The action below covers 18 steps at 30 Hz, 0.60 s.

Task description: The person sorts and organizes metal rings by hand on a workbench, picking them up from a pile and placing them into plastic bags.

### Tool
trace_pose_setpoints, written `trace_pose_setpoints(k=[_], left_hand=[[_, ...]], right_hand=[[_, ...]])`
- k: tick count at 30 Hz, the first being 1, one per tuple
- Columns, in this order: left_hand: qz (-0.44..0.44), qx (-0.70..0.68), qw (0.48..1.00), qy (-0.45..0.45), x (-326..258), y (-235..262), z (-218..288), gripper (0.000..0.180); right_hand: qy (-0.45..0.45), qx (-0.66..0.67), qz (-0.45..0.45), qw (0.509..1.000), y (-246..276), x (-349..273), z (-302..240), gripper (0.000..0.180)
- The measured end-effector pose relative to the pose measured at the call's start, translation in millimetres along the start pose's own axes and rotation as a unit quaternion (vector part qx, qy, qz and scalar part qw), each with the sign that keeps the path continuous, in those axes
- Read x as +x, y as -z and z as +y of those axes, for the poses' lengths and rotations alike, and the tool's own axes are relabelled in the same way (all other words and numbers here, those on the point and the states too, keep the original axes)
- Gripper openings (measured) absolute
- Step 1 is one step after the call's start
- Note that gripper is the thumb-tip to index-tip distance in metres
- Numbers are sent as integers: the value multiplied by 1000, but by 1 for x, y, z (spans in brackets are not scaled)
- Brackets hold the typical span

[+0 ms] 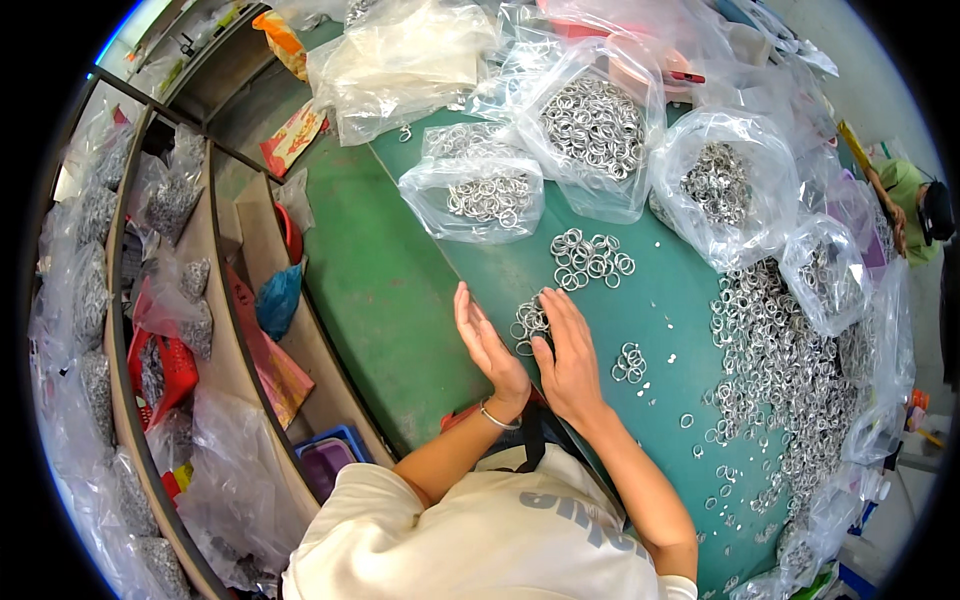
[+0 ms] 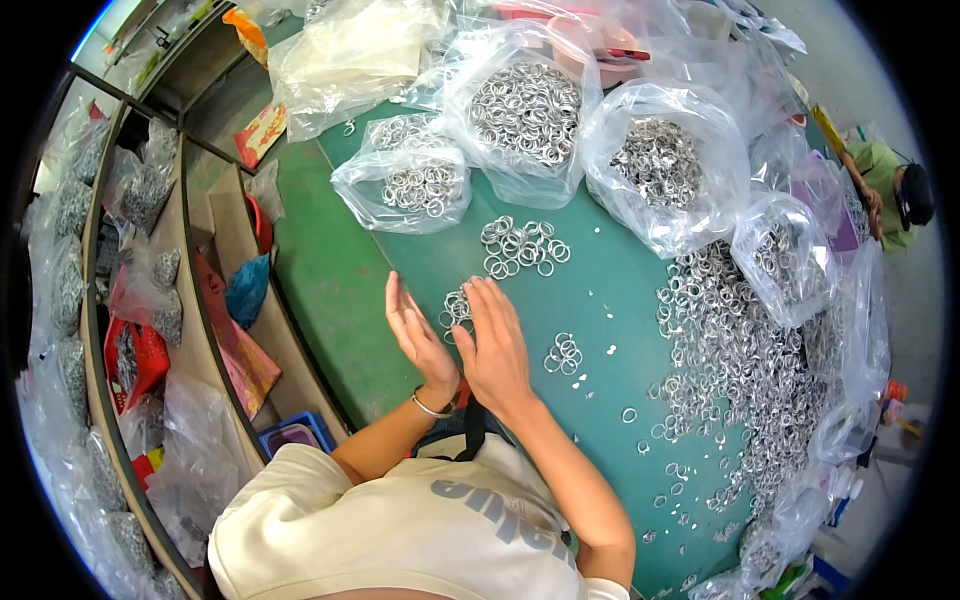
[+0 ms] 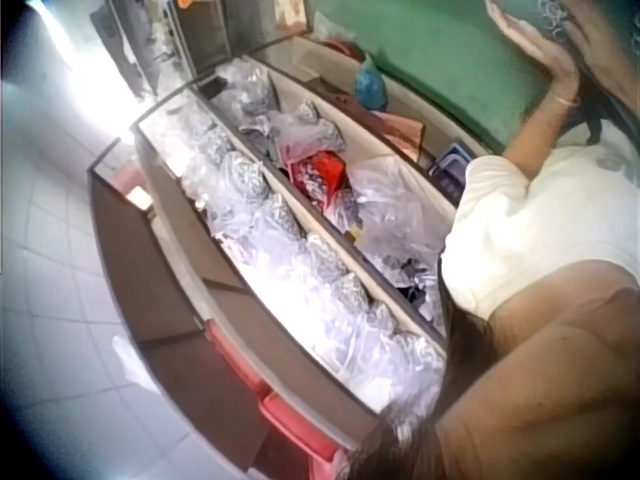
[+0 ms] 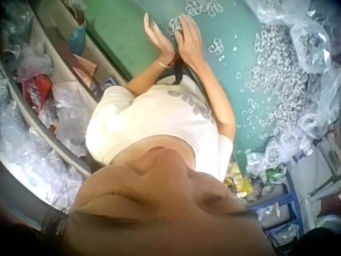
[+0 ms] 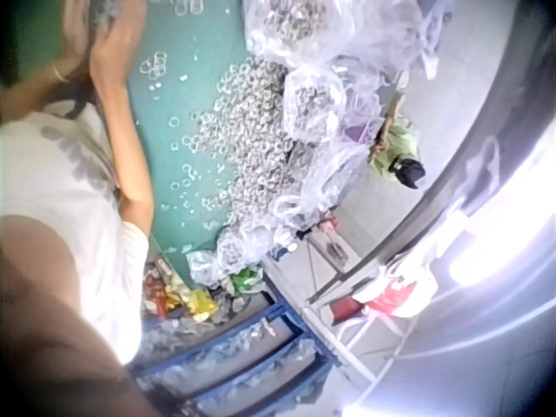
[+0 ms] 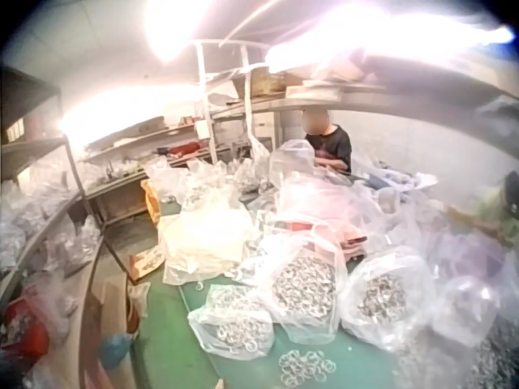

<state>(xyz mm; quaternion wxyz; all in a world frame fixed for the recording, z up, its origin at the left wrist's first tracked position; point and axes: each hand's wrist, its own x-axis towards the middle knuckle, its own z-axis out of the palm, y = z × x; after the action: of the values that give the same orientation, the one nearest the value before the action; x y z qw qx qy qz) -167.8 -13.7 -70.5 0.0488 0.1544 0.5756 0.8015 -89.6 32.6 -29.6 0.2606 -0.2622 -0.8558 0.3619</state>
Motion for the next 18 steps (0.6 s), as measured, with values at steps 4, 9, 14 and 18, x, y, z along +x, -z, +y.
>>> trace_pose_setpoints(k=[4, 9, 14, 18], left_hand=[[-21, -38, 998, 36, -4, 0, 5, 48], [-26, 40, 999, 18, -11, 10, 3, 46], [-11, 51, 999, 16, -14, 13, 15, 34], [26, -84, 979, 182, -11, 7, 40, 28]], right_hand=[[18, 29, -36, 999, -9, -1, -5, 42], [19, 140, -66, 988, -29, -10, -22, 42], [-69, 274, -74, 956, -23, -11, -31, 48], [-110, 364, -91, 920, -13, -6, -37, 57]])
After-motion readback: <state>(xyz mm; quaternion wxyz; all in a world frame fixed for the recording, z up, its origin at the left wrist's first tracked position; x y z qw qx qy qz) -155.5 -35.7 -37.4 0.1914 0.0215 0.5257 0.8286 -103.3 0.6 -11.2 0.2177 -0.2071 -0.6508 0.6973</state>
